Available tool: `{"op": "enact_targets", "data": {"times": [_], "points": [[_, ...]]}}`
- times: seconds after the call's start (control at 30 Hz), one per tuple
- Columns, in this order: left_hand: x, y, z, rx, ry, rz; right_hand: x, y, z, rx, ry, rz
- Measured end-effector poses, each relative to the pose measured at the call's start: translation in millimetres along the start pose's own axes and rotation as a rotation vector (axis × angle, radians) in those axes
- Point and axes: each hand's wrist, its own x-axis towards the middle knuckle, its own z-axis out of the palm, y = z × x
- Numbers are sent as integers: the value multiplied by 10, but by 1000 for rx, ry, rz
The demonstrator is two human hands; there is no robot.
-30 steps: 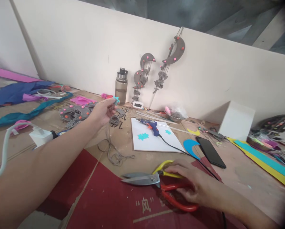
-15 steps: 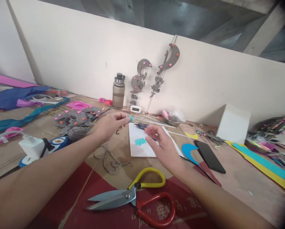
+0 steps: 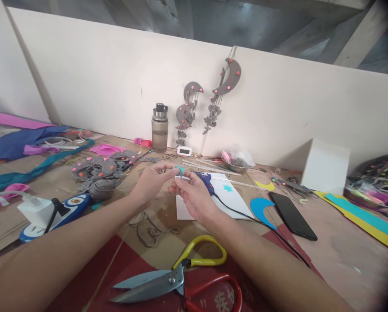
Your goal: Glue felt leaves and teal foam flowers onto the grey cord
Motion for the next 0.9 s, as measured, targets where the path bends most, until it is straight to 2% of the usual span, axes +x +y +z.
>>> {"op": "enact_targets", "data": {"times": [0.07,0.2,0.4,0.7,0.9], "points": [[-6,-44,8,-64,-1,-49,9,24,-70,-80,52,9],[-29,-92,29,-129,0,-125,48,64,-219,-390,182,-126],[-74,-78,85,-71,-117,-201,37,-55,-287,-776,279,-299],[-75,-86,88,-42,-180,-221,11,-105,-282,-882,294,-375],[-88,-71,95,82,-220,-238,18,-79,-314,-963,293,-442]]}}
